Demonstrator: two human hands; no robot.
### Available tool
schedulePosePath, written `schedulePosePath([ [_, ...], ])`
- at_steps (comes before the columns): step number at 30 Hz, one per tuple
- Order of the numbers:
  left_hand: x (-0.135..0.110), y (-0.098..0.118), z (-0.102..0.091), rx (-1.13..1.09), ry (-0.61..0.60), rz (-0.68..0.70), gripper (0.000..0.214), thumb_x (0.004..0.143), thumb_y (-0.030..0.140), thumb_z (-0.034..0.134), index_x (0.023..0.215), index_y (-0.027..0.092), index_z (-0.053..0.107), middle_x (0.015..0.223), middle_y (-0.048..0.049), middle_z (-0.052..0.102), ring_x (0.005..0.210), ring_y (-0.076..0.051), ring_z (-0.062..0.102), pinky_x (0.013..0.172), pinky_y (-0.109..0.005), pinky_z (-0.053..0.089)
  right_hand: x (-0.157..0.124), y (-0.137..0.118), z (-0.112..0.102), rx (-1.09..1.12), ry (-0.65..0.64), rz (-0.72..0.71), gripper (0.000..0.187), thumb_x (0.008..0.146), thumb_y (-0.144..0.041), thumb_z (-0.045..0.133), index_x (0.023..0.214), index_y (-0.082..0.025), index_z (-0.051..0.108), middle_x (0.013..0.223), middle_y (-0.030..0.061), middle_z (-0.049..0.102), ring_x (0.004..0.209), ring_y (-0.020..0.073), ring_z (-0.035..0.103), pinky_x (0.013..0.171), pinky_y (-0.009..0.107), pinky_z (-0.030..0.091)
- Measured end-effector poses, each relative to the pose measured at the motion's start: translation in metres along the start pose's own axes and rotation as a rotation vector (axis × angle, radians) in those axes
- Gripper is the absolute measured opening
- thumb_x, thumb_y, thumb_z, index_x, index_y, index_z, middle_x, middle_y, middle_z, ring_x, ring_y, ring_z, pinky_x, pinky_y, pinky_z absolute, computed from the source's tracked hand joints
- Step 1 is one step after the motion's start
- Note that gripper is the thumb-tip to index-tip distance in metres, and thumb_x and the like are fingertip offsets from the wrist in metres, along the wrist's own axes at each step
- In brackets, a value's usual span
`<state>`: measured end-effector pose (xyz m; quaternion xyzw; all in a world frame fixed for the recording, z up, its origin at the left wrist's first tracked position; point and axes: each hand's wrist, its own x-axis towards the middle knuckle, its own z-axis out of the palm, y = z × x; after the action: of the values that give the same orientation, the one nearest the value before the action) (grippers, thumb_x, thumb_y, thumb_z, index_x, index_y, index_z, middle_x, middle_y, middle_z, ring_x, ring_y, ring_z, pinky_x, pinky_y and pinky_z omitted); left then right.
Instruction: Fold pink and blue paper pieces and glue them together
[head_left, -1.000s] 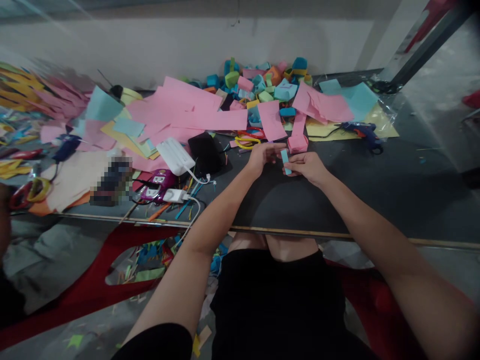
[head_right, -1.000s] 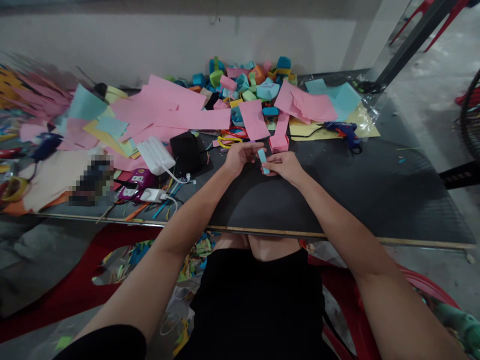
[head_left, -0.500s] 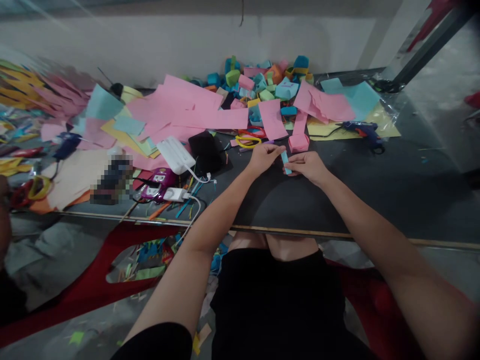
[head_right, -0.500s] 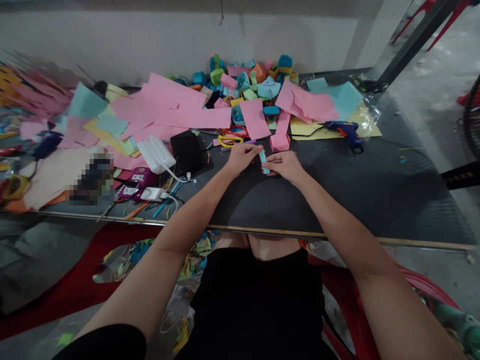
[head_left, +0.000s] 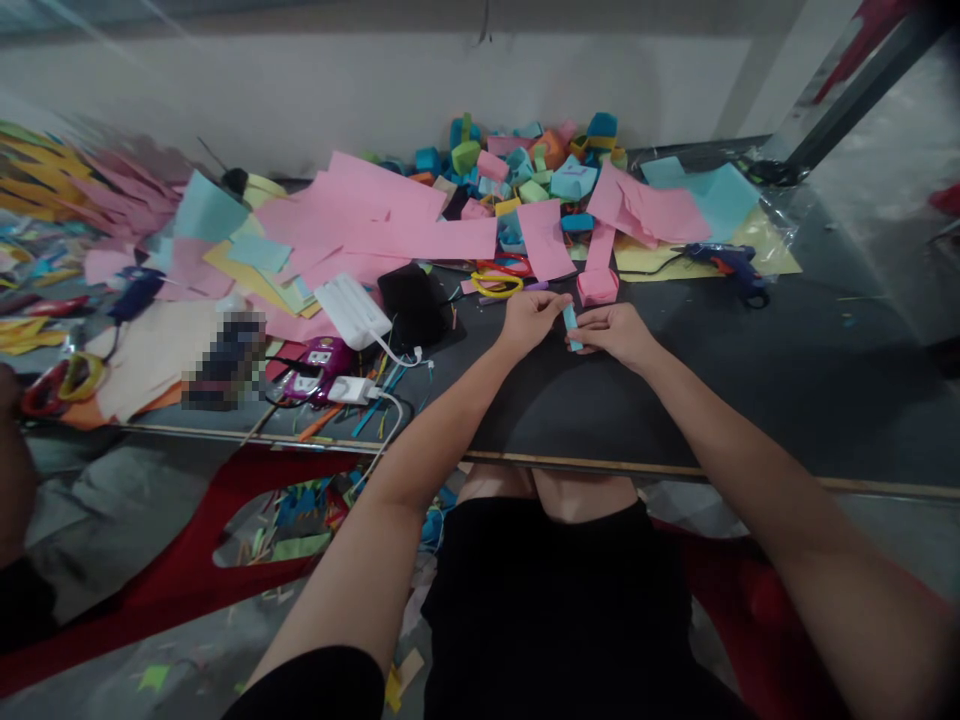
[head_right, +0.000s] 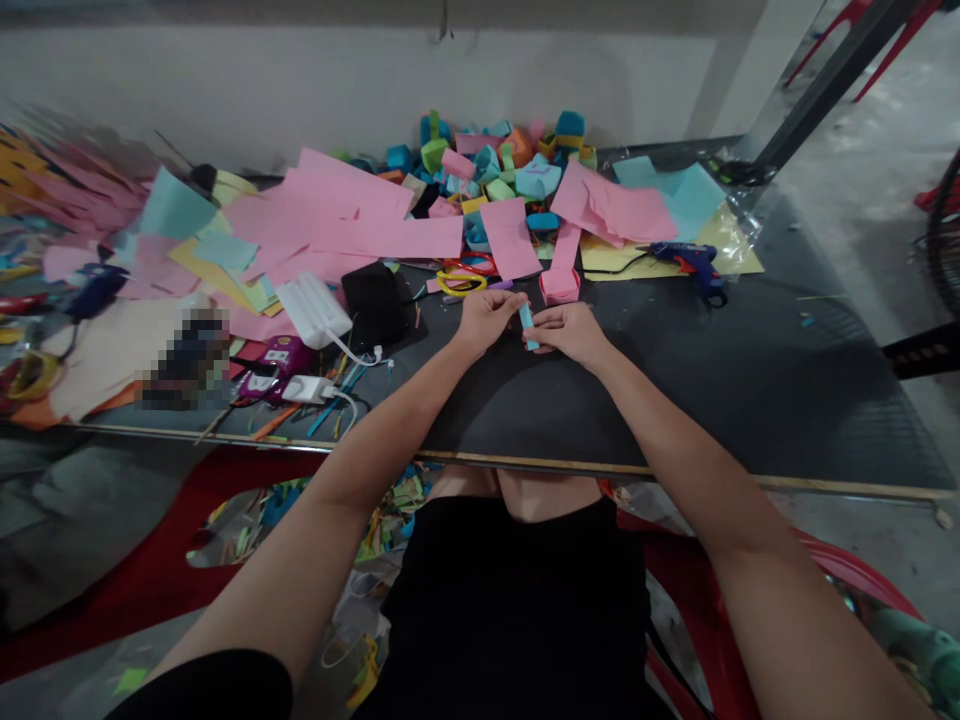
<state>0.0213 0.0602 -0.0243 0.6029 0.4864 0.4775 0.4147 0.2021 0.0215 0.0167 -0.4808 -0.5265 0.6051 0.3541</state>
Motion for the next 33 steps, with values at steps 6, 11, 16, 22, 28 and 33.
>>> schedulePosePath([
  [6, -0.002, 0.005, -0.004, 0.012, -0.003, 0.044, 0.033, 0.09, 0.044, 0.08, 0.069, 0.019, 0.079, 0.055, 0.0036, 0.059, 0.049, -0.006, 0.042, 0.05, -0.025, 0.029, 0.0, 0.001, -0.002, -0.027, -0.04, -0.022, 0.048, 0.047, -0.039, 0.104, 0.082, -0.014, 0.082, 0.076, 0.0081, 0.081, 0.068, 0.0178, 0.076, 0.071, 0.032, 0.069],
  [11, -0.004, 0.008, -0.005, -0.003, 0.017, 0.016, 0.031, 0.086, 0.046, 0.083, 0.073, 0.018, 0.082, 0.062, 0.0028, 0.067, 0.052, -0.006, 0.042, 0.052, -0.024, 0.034, 0.003, 0.005, -0.002, -0.023, -0.032, -0.024, 0.048, 0.044, -0.037, 0.105, 0.079, -0.015, 0.081, 0.074, 0.0075, 0.08, 0.068, 0.018, 0.076, 0.069, 0.03, 0.069],
  [16, -0.002, 0.008, -0.003, -0.129, -0.021, -0.031, 0.028, 0.089, 0.046, 0.08, 0.082, 0.019, 0.085, 0.067, 0.0005, 0.072, 0.057, -0.008, 0.053, 0.052, -0.021, 0.043, 0.005, 0.009, -0.001, -0.05, -0.007, -0.046, 0.046, 0.045, -0.038, 0.105, 0.075, -0.015, 0.079, 0.071, 0.0085, 0.079, 0.064, 0.0179, 0.076, 0.065, 0.029, 0.068],
  [22, -0.003, 0.009, -0.003, -0.171, -0.084, -0.008, 0.028, 0.083, 0.05, 0.085, 0.086, 0.022, 0.086, 0.076, -0.0011, 0.079, 0.057, -0.007, 0.057, 0.053, -0.021, 0.047, 0.005, 0.008, 0.0, -0.007, 0.035, -0.035, 0.049, 0.044, -0.039, 0.106, 0.076, -0.014, 0.078, 0.075, 0.0092, 0.08, 0.067, 0.0185, 0.077, 0.069, 0.032, 0.07],
  [28, -0.009, 0.011, -0.004, -0.253, -0.054, -0.001, 0.03, 0.082, 0.051, 0.084, 0.077, 0.021, 0.085, 0.077, -0.0024, 0.081, 0.065, -0.012, 0.067, 0.06, -0.026, 0.052, 0.002, 0.004, 0.002, 0.015, -0.005, -0.027, 0.052, 0.036, -0.039, 0.106, 0.072, -0.015, 0.078, 0.071, 0.006, 0.08, 0.063, 0.0156, 0.076, 0.061, 0.024, 0.067],
  [33, -0.01, 0.014, -0.002, -0.273, -0.049, -0.049, 0.024, 0.086, 0.042, 0.081, 0.075, 0.021, 0.084, 0.08, -0.0038, 0.083, 0.069, -0.013, 0.07, 0.062, -0.027, 0.052, 0.003, 0.003, 0.003, 0.007, -0.012, -0.042, 0.05, 0.038, -0.04, 0.106, 0.071, -0.016, 0.077, 0.07, 0.0058, 0.079, 0.062, 0.016, 0.075, 0.06, 0.026, 0.066],
])
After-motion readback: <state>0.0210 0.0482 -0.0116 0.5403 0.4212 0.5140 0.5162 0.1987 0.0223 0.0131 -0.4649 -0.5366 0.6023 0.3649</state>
